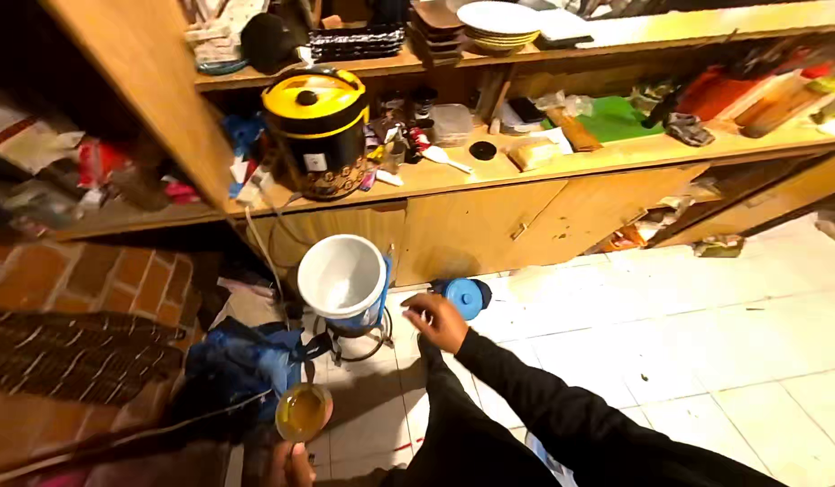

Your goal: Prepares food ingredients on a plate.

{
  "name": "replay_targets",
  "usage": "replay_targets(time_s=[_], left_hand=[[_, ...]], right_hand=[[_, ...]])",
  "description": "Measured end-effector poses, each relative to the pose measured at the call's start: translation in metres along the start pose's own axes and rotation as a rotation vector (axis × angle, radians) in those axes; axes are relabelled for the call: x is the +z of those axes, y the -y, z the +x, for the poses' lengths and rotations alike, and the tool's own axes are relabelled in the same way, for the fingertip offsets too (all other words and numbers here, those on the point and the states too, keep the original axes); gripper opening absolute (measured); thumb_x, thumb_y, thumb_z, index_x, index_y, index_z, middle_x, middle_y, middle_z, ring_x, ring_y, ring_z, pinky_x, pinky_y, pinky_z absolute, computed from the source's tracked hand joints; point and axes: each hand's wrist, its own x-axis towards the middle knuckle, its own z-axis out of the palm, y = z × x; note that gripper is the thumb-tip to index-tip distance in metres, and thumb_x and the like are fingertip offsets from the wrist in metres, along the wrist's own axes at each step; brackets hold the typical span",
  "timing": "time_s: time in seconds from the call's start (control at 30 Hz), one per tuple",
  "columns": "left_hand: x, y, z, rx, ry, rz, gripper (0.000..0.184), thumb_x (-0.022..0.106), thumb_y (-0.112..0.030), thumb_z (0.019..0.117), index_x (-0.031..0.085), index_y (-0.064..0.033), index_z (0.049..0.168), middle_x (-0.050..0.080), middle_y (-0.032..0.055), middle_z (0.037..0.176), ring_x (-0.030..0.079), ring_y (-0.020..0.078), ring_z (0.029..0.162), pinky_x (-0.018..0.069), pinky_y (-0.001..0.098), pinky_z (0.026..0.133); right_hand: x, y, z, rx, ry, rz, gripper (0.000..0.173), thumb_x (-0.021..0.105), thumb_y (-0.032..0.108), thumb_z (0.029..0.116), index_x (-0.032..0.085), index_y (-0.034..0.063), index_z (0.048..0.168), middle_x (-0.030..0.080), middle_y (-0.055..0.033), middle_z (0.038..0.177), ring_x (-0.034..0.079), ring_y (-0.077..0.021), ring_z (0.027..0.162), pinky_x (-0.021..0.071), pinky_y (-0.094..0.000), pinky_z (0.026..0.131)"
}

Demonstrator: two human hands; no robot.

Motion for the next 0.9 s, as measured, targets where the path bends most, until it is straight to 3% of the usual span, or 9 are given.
replay_targets(time_s=[0.1, 0.23, 0.33, 0.4, 0.47, 0.57, 0.63, 0.73, 0.9], left_hand=[[0.077, -0.047, 0.084, 0.125, 0.097, -0.054, 0.034, 0.045, -0.017, 0.1048, 0.062, 0.012, 0.108, 0.066, 0.0131, 0.078, 0.063, 0.0149, 0.061, 0.0577, 0.0331, 0.059], [0.196, -0.124, 0.19, 0.067, 0.147, -0.127, 0.034, 0.048, -0.02, 0.1044, 0.062, 0.0101, 0.112, 0.067, 0.0124, 0.077, 0.064, 0.0154, 0.059, 0.0574, 0.034, 0.057], [0.276, -0.176, 0.262, 0.027, 0.212, -0.188, 0.034, 0.048, -0.016, 0.1054, 0.06, 0.0124, 0.12, 0.065, 0.0123, 0.079, 0.062, 0.0144, 0.062, 0.0569, 0.0327, 0.061], [0.323, -0.199, 0.306, 0.087, 0.215, -0.158, 0.033, 0.048, -0.017, 0.1039, 0.062, 0.0112, 0.114, 0.065, 0.0102, 0.074, 0.062, 0.014, 0.059, 0.0559, 0.0323, 0.058], [0.36, -0.223, 0.343, 0.109, 0.274, -0.123, 0.034, 0.047, -0.018, 0.1059, 0.062, 0.0113, 0.115, 0.066, 0.0136, 0.079, 0.064, 0.0183, 0.063, 0.0576, 0.0366, 0.062], [0.409, -0.266, 0.387, 0.1, 0.374, -0.063, 0.036, 0.045, -0.018, 0.1081, 0.062, 0.0104, 0.12, 0.068, 0.0171, 0.087, 0.067, 0.0216, 0.07, 0.0587, 0.0398, 0.069], [0.443, -0.294, 0.411, 0.072, 0.423, -0.048, 0.036, 0.045, -0.02, 0.1088, 0.063, 0.0093, 0.121, 0.068, 0.0172, 0.088, 0.067, 0.0218, 0.072, 0.0588, 0.0397, 0.071], [0.494, -0.335, 0.442, 0.04, 0.507, -0.04, 0.037, 0.044, -0.02, 0.1098, 0.061, 0.0091, 0.125, 0.068, 0.0214, 0.096, 0.069, 0.0275, 0.083, 0.0583, 0.0439, 0.082], [0.582, -0.402, 0.481, 0.031, 0.533, -0.087, 0.039, 0.043, -0.024, 0.1108, 0.058, 0.0066, 0.129, 0.068, 0.0258, 0.102, 0.069, 0.0359, 0.09, 0.0559, 0.0524, 0.088]], right_hand=[[-0.098, -0.087, 0.076, 0.214, -0.097, -0.125, 0.035, 0.06, 0.023, 0.1034, 0.067, -0.0001, 0.128, 0.071, -0.019, 0.117, 0.07, -0.0311, 0.107, 0.0566, -0.0496, 0.097], [-0.191, -0.209, 0.215, 0.297, -0.203, -0.28, 0.04, 0.068, 0.021, 0.0988, 0.063, -0.0014, 0.132, 0.061, -0.0268, 0.134, 0.058, -0.0439, 0.126, 0.0479, -0.0601, 0.107], [-0.223, -0.278, 0.301, 0.338, -0.168, -0.367, 0.046, 0.071, 0.021, 0.0956, 0.062, -0.0005, 0.135, 0.055, -0.0292, 0.141, 0.05, -0.0498, 0.133, 0.0422, -0.0659, 0.11], [-0.232, -0.309, 0.338, 0.371, -0.08, -0.409, 0.047, 0.071, 0.024, 0.0966, 0.062, 0.0026, 0.138, 0.055, -0.0295, 0.143, 0.047, -0.0519, 0.135, 0.0395, -0.0721, 0.107], [-0.241, -0.322, 0.355, 0.381, 0.026, -0.461, 0.044, 0.059, 0.028, 0.1025, 0.061, 0.0048, 0.14, 0.056, -0.029, 0.141, 0.048, -0.0504, 0.136, 0.0398, -0.0714, 0.107], [-0.254, -0.321, 0.352, 0.454, 0.072, -0.411, 0.045, 0.05, 0.027, 0.1069, 0.055, -0.0029, 0.14, 0.053, -0.0318, 0.14, 0.054, -0.0482, 0.13, 0.0463, -0.0616, 0.107], [-0.269, -0.32, 0.323, 0.523, -0.029, -0.309, 0.044, 0.06, 0.02, 0.1024, 0.054, -0.0042, 0.139, 0.053, -0.0329, 0.139, 0.062, -0.0493, 0.118, 0.0526, -0.0624, 0.097], [-0.293, -0.331, 0.25, 0.581, -0.137, -0.253, 0.048, 0.06, 0.013, 0.0992, 0.05, -0.0026, 0.144, 0.052, -0.0305, 0.143, 0.064, -0.0465, 0.117, 0.0537, -0.0612, 0.097], [-0.304, -0.338, 0.117, 0.649, -0.389, -0.191, 0.04, 0.056, 0.006, 0.0967, 0.054, -0.0112, 0.133, 0.061, -0.0316, 0.125, 0.067, -0.0437, 0.108, 0.0558, -0.0583, 0.092]])
